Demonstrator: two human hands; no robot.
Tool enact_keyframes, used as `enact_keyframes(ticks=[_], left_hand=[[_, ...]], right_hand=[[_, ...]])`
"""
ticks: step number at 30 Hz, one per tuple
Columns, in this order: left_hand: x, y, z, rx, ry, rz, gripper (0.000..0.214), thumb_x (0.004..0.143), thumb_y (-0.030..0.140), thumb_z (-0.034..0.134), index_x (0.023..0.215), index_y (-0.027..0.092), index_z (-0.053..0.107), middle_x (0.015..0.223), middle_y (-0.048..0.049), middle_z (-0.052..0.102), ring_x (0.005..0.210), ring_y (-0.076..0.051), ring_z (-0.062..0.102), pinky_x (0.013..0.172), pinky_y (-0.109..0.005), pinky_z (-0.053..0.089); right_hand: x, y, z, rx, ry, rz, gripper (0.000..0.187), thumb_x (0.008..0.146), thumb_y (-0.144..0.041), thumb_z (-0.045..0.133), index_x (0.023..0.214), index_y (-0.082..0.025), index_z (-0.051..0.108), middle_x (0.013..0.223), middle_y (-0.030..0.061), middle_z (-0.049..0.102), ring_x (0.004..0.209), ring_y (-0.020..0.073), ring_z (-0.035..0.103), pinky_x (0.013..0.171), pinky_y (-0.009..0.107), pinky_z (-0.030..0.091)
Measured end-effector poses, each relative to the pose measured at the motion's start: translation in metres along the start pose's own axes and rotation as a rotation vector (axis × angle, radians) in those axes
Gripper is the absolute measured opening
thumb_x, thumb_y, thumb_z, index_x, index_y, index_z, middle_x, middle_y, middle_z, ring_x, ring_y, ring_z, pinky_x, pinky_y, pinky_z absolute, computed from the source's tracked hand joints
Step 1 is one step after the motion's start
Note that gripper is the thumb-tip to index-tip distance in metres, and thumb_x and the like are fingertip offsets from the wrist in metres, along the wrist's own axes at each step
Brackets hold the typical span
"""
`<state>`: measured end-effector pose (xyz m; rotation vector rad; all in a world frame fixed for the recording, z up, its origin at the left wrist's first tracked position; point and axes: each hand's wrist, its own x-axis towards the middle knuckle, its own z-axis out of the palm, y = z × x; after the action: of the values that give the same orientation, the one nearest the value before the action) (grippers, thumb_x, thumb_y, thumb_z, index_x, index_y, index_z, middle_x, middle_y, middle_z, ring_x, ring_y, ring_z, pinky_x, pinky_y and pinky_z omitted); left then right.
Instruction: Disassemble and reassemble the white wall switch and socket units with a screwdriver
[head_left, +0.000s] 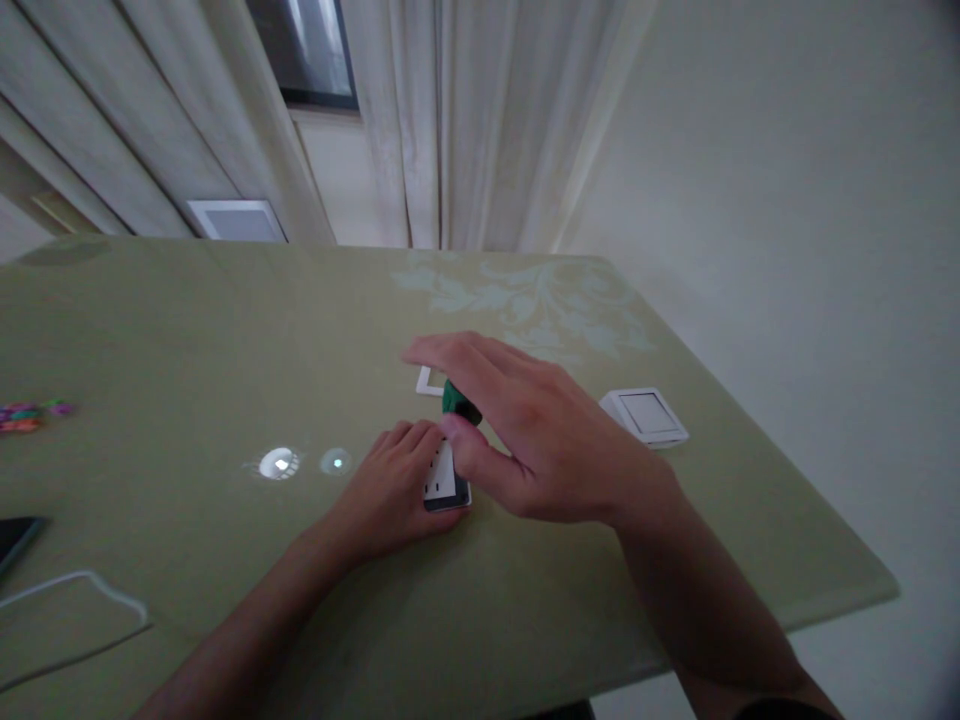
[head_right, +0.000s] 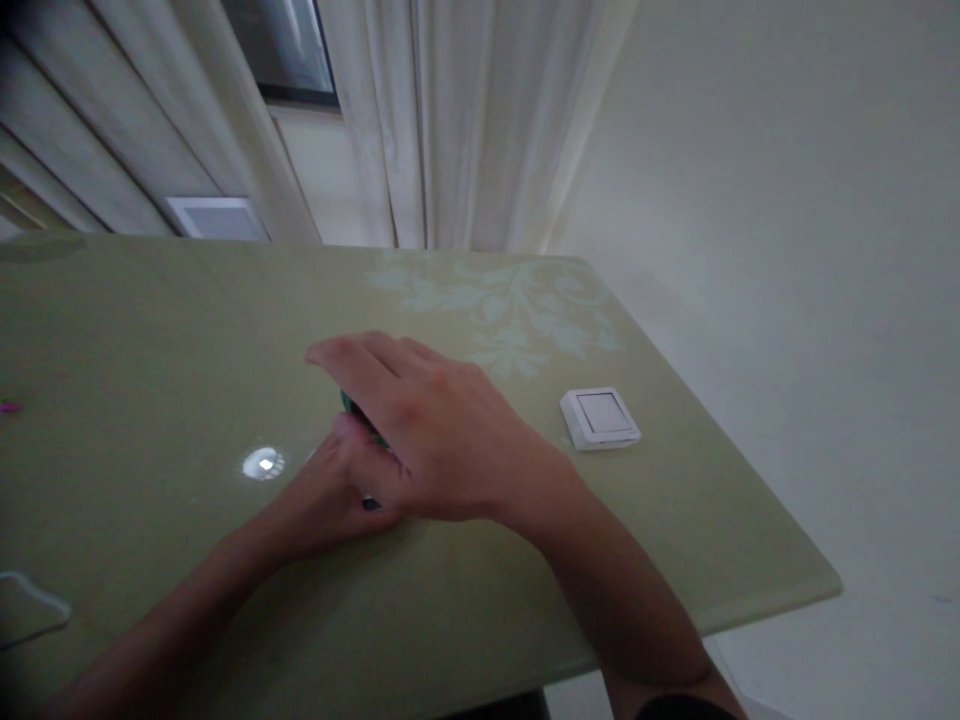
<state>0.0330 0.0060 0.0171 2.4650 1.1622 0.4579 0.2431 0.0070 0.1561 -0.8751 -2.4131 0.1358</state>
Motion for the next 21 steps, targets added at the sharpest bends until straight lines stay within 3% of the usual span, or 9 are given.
enact_keyframes(ticks=[1,4,8,12,16,19,21], left_hand=[[-0.0001,-0.0003,0.0002,0.009,0.003,0.003,0.052,0.083,0.04,0.079,0.129,0.02,0.063,0.132,-0.0181,0.07,0.121,-0.043,0.062,0.105,-0.062,0.053],[-0.0004,-0.0011,0.0011,0.026,-0.022,0.009,0.051,0.083,0.038,0.078,0.129,0.021,0.063,0.136,-0.0177,0.069,0.122,-0.043,0.064,0.106,-0.061,0.052],[-0.0011,-0.0021,0.0022,0.014,0.012,0.009,0.061,0.08,0.04,0.082,0.134,0.021,0.061,0.136,-0.0175,0.069,0.123,-0.044,0.063,0.107,-0.061,0.052],[-0.0006,-0.0014,0.0013,0.014,-0.018,0.0,0.05,0.082,0.041,0.08,0.125,0.02,0.064,0.128,-0.0171,0.072,0.121,-0.044,0.064,0.105,-0.061,0.052],[0.0,-0.0002,0.0,0.013,-0.027,-0.004,0.052,0.083,0.041,0.08,0.127,0.02,0.064,0.134,-0.0181,0.069,0.125,-0.044,0.062,0.108,-0.061,0.051],[-0.0004,-0.0009,0.0009,0.027,-0.038,-0.013,0.044,0.082,0.041,0.081,0.118,0.02,0.066,0.132,-0.0177,0.071,0.122,-0.045,0.063,0.107,-0.062,0.051],[-0.0008,-0.0015,0.0016,0.001,-0.026,-0.015,0.037,0.083,0.041,0.08,0.111,0.021,0.067,0.125,-0.0167,0.073,0.118,-0.044,0.064,0.103,-0.061,0.053]], right_hand=[[0.0002,0.0002,0.0007,0.022,-0.02,0.005,0.03,0.113,-0.035,0.052,0.136,-0.022,0.065,0.123,0.0073,0.079,0.102,0.0216,0.073,0.081,0.032,0.054],[0.0,0.0023,0.0028,-0.072,0.016,0.072,0.025,0.112,-0.039,0.056,0.121,-0.022,0.071,0.103,0.0065,0.081,0.091,0.0221,0.074,0.078,0.032,0.054],[-0.0007,0.0039,0.0001,0.049,-0.032,0.057,0.034,0.112,-0.03,0.051,0.142,-0.019,0.063,0.135,0.0103,0.076,0.11,0.024,0.074,0.091,0.035,0.057],[-0.0005,0.0015,-0.0044,-0.011,-0.04,0.144,0.035,0.114,-0.04,0.052,0.134,-0.018,0.07,0.121,0.0107,0.08,0.109,0.0271,0.076,0.094,0.039,0.057],[-0.001,-0.0008,-0.0054,0.1,-0.093,0.071,0.044,0.113,-0.028,0.049,0.156,-0.02,0.053,0.146,0.0113,0.071,0.123,0.0243,0.071,0.101,0.038,0.056],[-0.0014,-0.0011,-0.0046,-0.033,-0.052,0.117,0.034,0.115,-0.038,0.05,0.137,-0.02,0.068,0.122,0.0088,0.081,0.107,0.0234,0.075,0.092,0.035,0.056],[-0.0016,-0.0011,-0.0046,-0.074,-0.033,0.118,0.037,0.113,-0.044,0.053,0.134,-0.017,0.069,0.121,0.0111,0.081,0.109,0.0253,0.075,0.093,0.036,0.055]])
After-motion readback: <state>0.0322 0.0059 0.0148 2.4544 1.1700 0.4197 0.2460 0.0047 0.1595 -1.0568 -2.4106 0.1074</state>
